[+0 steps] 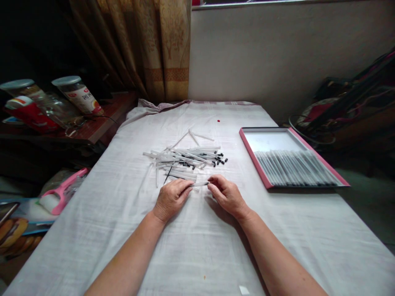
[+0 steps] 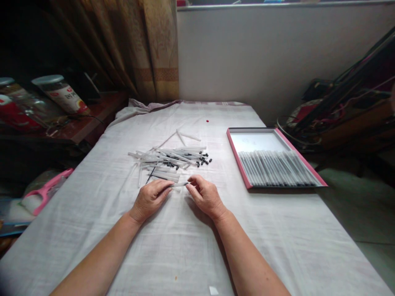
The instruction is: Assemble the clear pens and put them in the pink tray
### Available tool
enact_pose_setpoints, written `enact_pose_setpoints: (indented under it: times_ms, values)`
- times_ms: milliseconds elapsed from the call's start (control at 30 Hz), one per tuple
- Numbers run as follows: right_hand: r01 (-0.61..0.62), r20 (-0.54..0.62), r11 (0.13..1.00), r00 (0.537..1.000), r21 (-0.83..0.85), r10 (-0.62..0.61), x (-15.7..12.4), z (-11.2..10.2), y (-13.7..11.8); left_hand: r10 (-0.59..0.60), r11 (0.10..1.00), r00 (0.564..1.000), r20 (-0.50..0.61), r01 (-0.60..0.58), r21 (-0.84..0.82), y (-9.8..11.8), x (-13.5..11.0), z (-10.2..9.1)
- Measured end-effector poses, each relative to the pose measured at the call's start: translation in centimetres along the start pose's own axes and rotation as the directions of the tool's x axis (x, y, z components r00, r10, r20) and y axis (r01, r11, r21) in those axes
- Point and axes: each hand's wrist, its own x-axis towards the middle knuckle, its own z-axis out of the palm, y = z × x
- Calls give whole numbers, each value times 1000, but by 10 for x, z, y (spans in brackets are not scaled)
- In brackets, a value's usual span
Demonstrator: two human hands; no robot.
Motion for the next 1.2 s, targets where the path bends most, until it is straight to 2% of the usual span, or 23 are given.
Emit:
enact_pose_setpoints:
  times_ms: [100,233,433,633,1200]
  values:
    - [19,-14,999,1000,33,-18,-1,1,1,-1,1000,1000,-2,1,0,0,0,0]
    - [52,-9,999,999,-3,-52,-1,1,1,6,1000,1000,-7,-6,-2,0,0,0]
    - [-10,9,997,1000,72,10,-1,1,1,4,1000,1000,-5,-4,0,0,0,0]
    - [23,12,1000,1000,7,-23,0,0,1,-2,1000,1000,1,2,-7,-1,-1,0]
    - [29,14,999,999,31,-30,-1,0,2,1,1000,1000,12,-1,-10,0,-1,0]
